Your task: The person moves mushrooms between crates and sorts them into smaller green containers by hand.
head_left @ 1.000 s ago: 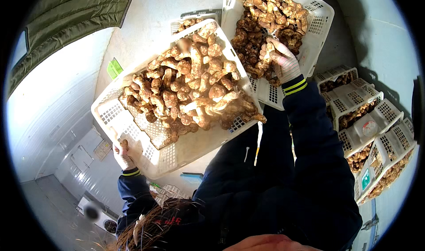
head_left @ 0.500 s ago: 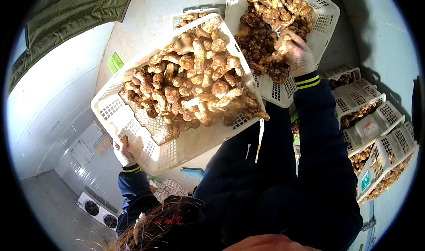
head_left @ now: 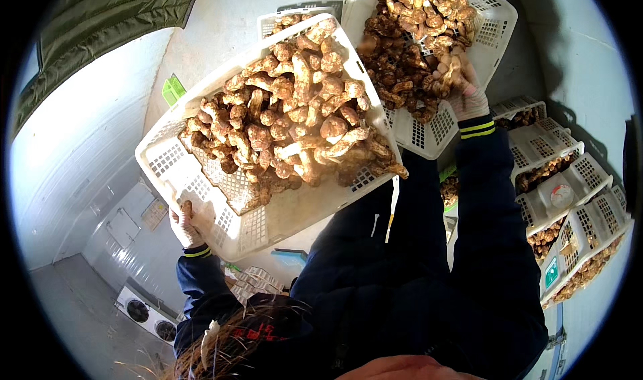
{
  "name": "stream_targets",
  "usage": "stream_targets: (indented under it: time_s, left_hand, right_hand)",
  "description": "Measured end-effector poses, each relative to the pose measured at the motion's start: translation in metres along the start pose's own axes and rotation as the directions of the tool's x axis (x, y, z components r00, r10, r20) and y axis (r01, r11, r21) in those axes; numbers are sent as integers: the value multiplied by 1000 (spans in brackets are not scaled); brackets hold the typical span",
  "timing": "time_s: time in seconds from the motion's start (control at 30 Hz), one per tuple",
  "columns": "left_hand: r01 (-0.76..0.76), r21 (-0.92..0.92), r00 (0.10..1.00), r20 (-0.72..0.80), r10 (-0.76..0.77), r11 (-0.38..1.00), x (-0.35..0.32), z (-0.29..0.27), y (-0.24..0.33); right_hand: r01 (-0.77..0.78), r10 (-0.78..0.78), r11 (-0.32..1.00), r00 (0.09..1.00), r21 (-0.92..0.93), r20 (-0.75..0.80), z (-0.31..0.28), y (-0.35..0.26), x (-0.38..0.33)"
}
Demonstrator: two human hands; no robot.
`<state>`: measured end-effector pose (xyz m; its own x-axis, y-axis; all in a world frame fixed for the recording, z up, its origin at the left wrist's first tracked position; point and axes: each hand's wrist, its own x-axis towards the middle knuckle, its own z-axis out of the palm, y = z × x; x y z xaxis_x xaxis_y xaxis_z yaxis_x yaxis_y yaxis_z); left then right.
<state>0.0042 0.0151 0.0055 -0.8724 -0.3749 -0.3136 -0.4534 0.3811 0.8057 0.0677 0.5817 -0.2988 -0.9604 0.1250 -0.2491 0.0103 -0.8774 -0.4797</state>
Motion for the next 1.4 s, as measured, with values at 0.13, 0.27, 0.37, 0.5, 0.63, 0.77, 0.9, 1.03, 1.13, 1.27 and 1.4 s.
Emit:
stream_targets:
  time_s: [0.13,0.27,0.37,0.5,0.63,0.77,0.9,1.03,1.13,1.27,1.4]
  left_hand:
    - [29,-58,997,-76,-33,998,-12,30,15]
    - [-3,26,999,-44,4,1000,-7,14,10]
    - [-28,17,998,-55,29,999,-7,19,11]
    - [-44,25,999,-25,45,999,-7,20,15]
    - [9,-111,999,38,-5,994,-17,29,28]
    - [31,-142,998,64,-22,989,-10,18,19]
    - [63,-173,997,48,-55,983,-21,22,28]
    - [38,-194,994,103,-18,980,-9,13,16]
    - [-5,-167,997,76,18,986,-2,-3,2]
    - [42,-184,996,91,-26,982,0,-8,3]
    - [-8,-179,988,151,36,984,-5,12,21]
  right_hand:
    - [-43,27,993,989,-108,-146,-10,19,-24]
    - [-20,15,998,995,-52,-97,18,1,-51]
    - [-248,121,932,901,-266,-417,23,-8,-106]
    - [-481,161,773,780,-414,-605,-100,31,-267]
    - [-881,158,-384,234,-278,-959,-44,21,-315]
    - [-554,-246,70,796,-829,-553,-35,32,-288]
    - [180,-87,-133,977,-975,193,178,8,-118]
    - [527,109,-470,831,-709,545,205,55,-58]
    - [532,159,-471,836,-704,525,208,60,-56]
    - [292,2,-111,956,-950,293,213,47,-83]
    - [-80,-14,482,995,-873,-99,179,39,-121]
